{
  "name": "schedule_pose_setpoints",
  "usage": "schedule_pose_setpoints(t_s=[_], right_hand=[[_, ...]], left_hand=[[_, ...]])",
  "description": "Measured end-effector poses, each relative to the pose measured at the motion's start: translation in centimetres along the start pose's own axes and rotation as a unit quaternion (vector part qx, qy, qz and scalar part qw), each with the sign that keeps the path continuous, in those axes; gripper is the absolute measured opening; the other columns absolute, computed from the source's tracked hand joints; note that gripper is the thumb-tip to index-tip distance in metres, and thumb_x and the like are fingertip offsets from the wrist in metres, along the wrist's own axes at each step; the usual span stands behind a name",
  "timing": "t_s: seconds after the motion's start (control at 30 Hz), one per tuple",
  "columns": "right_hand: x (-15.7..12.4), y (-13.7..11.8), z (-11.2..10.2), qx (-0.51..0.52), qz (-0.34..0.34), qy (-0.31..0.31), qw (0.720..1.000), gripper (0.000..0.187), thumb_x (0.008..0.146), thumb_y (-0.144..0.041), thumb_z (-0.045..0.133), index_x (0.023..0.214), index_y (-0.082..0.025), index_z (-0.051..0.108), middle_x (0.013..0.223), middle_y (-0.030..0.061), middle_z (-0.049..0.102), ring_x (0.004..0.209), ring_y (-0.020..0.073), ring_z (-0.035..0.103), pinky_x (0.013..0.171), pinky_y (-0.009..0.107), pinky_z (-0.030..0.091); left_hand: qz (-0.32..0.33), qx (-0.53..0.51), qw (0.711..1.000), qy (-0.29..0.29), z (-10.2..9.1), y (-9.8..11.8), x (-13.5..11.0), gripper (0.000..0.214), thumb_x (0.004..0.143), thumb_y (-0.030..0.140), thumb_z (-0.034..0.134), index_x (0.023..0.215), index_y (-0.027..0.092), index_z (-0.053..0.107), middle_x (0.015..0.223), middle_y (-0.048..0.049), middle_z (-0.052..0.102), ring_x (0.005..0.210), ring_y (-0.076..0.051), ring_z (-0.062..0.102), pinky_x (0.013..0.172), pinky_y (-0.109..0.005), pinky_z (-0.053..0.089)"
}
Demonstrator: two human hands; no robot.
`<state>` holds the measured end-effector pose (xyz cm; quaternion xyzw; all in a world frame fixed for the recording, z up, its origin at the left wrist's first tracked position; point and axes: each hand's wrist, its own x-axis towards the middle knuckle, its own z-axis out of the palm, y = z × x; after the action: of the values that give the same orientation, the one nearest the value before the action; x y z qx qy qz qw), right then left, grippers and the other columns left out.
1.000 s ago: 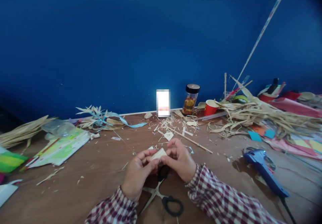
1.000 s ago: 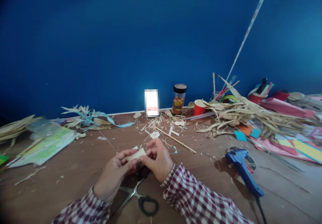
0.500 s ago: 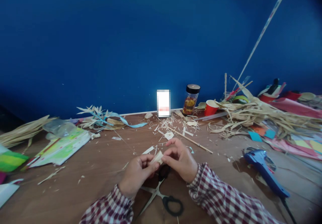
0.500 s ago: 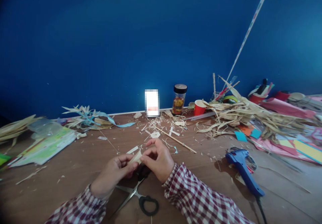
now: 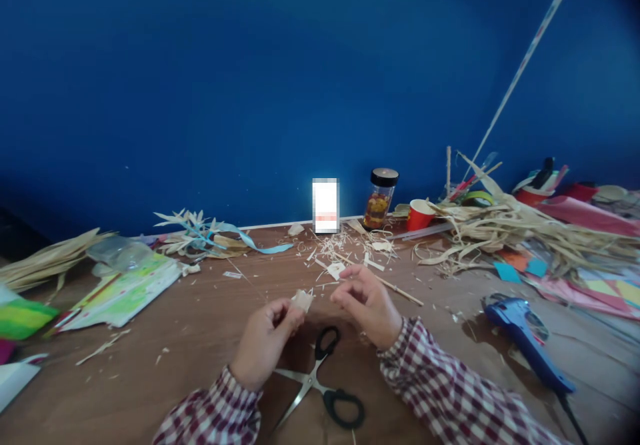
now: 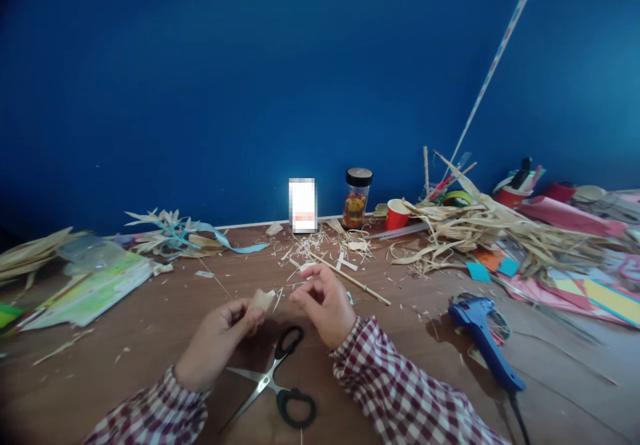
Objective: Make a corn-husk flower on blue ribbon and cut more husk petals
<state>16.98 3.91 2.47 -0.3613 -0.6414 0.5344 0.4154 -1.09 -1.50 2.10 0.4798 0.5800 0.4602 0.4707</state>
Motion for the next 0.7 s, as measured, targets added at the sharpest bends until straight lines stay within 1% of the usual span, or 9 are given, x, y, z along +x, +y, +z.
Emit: schedule_pose_setpoints(t_s=[0.07, 0.1, 0.17, 0.23, 0.3, 0.37, 0.53, 0.6, 0.7], right_hand=[[-0.1, -0.3, -0.5, -0.075, -0.014, -0.096, 0.992, 0.026, 0.075, -0.035, 0.059, 0.092, -0.019, 0.049, 0.07, -0.0016, 0.06, 0.059, 0.0109, 0.052, 0.054, 0.022, 0.038], [-0.3, -0.4, -0.6, -0.125, -0.037, -0.157, 0.979, 0.027, 0.071, -0.038, 0.062, 0.088, -0.019, 0.053, 0.072, -0.0006, 0.06, 0.063, 0.012, 0.053, 0.058, 0.023, 0.039], [-0.9, -0.7, -0.5, -0.233, -0.099, -0.256, 0.933, 0.034, 0.06, -0.044, 0.071, 0.08, -0.018, 0.06, 0.079, 0.0012, 0.06, 0.074, 0.0151, 0.053, 0.067, 0.026, 0.039], [-1.4, -0.8, -0.2, -0.332, -0.138, -0.311, 0.88, 0.043, 0.047, -0.048, 0.076, 0.077, -0.019, 0.064, 0.088, 0.0028, 0.058, 0.083, 0.0183, 0.051, 0.072, 0.028, 0.038], [-1.8, -0.9, 0.1, -0.402, -0.134, -0.34, 0.84, 0.046, 0.044, -0.051, 0.075, 0.078, -0.021, 0.065, 0.094, 0.0039, 0.056, 0.087, 0.0199, 0.05, 0.07, 0.028, 0.037], [-1.9, -0.8, 0.2, -0.436, -0.121, -0.355, 0.818, 0.042, 0.05, -0.05, 0.074, 0.081, -0.022, 0.066, 0.096, 0.0037, 0.056, 0.088, 0.02, 0.05, 0.069, 0.027, 0.036], [-1.3, -0.7, -0.5, -0.429, -0.11, -0.379, 0.812, 0.021, 0.063, -0.03, 0.071, 0.083, -0.023, 0.067, 0.089, 0.0007, 0.06, 0.085, 0.0153, 0.054, 0.07, 0.023, 0.036], [-1.2, -0.8, -0.6, -0.431, -0.107, -0.381, 0.811, 0.02, 0.063, -0.024, 0.07, 0.083, -0.022, 0.066, 0.087, 0.0003, 0.061, 0.084, 0.015, 0.055, 0.071, 0.022, 0.037], [-1.3, -1.4, -0.4, -0.453, -0.102, -0.36, 0.809, 0.023, 0.063, -0.018, 0.065, 0.086, -0.021, 0.062, 0.085, 0.001, 0.062, 0.084, 0.0169, 0.056, 0.069, 0.024, 0.037]], left_hand=[[-0.002, -0.054, 0.997, 0.061, -0.4, 0.0, 0.3, 0.025, 0.069, 0.039, 0.061, 0.069, 0.014, 0.06, 0.059, 0.0013, 0.055, 0.055, -0.01, 0.047, 0.053, -0.021, 0.037], [-0.004, -0.088, 0.992, 0.086, -0.6, 0.0, 0.4, 0.025, 0.068, 0.039, 0.062, 0.071, 0.014, 0.06, 0.061, 0.0011, 0.056, 0.056, -0.01, 0.047, 0.054, -0.021, 0.038], [-0.01, -0.154, 0.98, 0.125, -0.9, 0.1, 0.6, 0.027, 0.065, 0.038, 0.066, 0.073, 0.014, 0.06, 0.065, 0.001, 0.057, 0.058, -0.009, 0.049, 0.056, -0.02, 0.041], [-0.024, -0.206, 0.967, 0.152, -1.1, 0.3, 0.7, 0.028, 0.06, 0.036, 0.071, 0.073, 0.014, 0.06, 0.065, 0.0019, 0.058, 0.057, -0.008, 0.05, 0.055, -0.019, 0.042], [-0.038, -0.238, 0.954, 0.179, -1.3, 0.5, 0.8, 0.028, 0.056, 0.032, 0.074, 0.072, 0.014, 0.06, 0.063, 0.0035, 0.057, 0.055, -0.006, 0.049, 0.053, -0.016, 0.043], [-0.047, -0.264, 0.943, 0.199, -1.4, 0.5, 0.8, 0.026, 0.055, 0.027, 0.076, 0.071, 0.014, 0.06, 0.062, 0.0047, 0.056, 0.052, -0.004, 0.048, 0.049, -0.013, 0.042], [-0.06, -0.353, 0.915, 0.185, -1.6, 0.5, 1.0, 0.011, 0.064, 0.013, 0.07, 0.071, 0.013, 0.061, 0.059, 0.0041, 0.055, 0.047, -0.002, 0.049, 0.045, -0.01, 0.044], [-0.062, -0.374, 0.906, 0.188, -1.6, 0.6, 1.0, 0.006, 0.069, 0.008, 0.063, 0.07, 0.012, 0.06, 0.061, 0.0021, 0.057, 0.049, -0.003, 0.053, 0.047, -0.011, 0.047], [-0.069, -0.389, 0.897, 0.196, -1.7, 0.7, 1.1, 0.011, 0.075, 0.003, 0.055, 0.07, 0.012, 0.059, 0.061, 0.0004, 0.059, 0.05, -0.004, 0.056, 0.05, -0.013, 0.05]])
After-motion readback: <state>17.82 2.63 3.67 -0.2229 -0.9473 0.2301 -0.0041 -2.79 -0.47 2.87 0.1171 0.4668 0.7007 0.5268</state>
